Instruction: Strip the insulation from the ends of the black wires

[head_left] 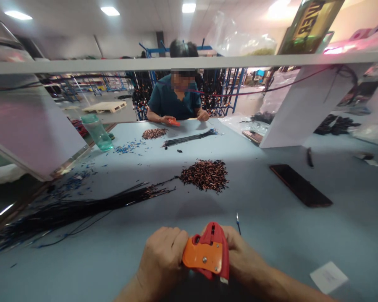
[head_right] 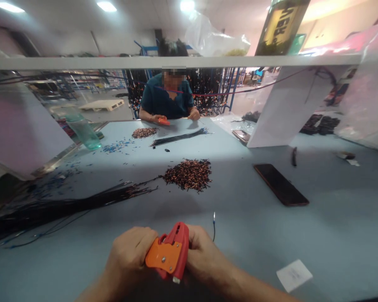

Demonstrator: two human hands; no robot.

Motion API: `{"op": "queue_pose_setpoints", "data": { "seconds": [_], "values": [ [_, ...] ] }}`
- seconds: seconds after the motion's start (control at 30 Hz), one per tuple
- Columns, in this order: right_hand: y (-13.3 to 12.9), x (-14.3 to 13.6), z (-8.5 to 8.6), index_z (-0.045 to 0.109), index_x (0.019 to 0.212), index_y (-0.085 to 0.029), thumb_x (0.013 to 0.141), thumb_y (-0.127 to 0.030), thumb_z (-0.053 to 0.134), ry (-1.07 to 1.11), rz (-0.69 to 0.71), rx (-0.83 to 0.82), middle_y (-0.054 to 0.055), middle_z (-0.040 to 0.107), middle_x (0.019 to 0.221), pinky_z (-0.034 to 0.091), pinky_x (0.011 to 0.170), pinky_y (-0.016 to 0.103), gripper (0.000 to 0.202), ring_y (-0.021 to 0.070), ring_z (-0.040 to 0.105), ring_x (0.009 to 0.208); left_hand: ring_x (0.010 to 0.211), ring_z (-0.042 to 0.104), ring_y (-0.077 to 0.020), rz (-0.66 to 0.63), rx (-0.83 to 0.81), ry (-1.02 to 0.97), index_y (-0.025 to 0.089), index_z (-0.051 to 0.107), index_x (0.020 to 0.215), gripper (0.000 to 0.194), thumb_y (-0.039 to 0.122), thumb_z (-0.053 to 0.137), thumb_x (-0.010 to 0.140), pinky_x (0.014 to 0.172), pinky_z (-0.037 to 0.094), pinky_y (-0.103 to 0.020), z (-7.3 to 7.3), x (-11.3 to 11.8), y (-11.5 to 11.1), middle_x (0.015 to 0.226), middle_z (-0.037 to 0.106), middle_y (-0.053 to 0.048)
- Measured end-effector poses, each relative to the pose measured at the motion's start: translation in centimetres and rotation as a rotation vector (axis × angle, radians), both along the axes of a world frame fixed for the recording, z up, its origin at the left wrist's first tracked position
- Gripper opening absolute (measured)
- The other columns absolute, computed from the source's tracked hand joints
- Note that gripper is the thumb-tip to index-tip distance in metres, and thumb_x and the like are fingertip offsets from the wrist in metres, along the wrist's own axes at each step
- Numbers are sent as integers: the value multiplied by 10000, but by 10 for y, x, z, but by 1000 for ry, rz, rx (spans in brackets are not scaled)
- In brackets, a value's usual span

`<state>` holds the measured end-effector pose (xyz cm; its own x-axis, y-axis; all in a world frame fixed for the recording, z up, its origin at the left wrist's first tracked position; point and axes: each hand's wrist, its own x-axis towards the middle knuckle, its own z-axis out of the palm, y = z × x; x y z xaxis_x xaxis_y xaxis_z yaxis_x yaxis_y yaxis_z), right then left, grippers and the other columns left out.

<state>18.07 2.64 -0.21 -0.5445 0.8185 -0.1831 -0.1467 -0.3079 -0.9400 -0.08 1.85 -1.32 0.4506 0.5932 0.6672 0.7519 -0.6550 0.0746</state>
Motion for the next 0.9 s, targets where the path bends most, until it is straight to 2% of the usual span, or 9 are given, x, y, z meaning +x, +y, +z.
{"op": "queue_pose_setpoints", "data": {
  "seconds": [0.3,0.43,0.53,0.67,0.8,0.9],
  "values": [
    [1,1,-6,619,653,-158,758,-278,669,1,4,14,-35,604,531,369,458,186,168,60,474,443,439,359,-150,8,35,33,225,438,599,351,168,430,945,491,220,-326,-1,1,1,483,452,16],
    [1,1,-2,609,618,-159,765,-283,634,-31,36,4,-45,554,508,313,409,173,194,55,428,416,418,360,-144,19,43,49,229,422,596,361,187,425,955,477,224,-324,-4,0,1,472,444,23],
    [3,2,1,613,639,-159,778,-317,676,-43,23,33,-54,518,536,315,443,177,220,61,410,461,420,385,-151,40,46,73,230,430,608,357,223,409,964,476,238,-324,-4,-2,2,485,460,16],
    [10,9,3,648,739,-160,807,-422,682,-86,3,122,-41,522,631,315,475,193,273,78,380,521,491,489,-183,85,-12,68,213,499,716,286,306,389,963,507,330,-316,2,-7,6,569,538,-15],
    [20,22,7,675,826,-168,861,-414,614,-292,-93,297,-8,569,688,352,543,228,256,120,447,608,647,587,-235,155,-110,72,169,554,874,136,226,432,897,595,432,-337,9,-14,13,720,620,-71],
    [27,30,8,678,843,-183,883,-369,567,-379,-143,362,-9,565,704,373,579,246,220,133,467,634,660,581,-255,144,-69,157,152,575,887,139,179,441,859,616,455,-369,12,-16,16,729,623,-88]
  ]
}}
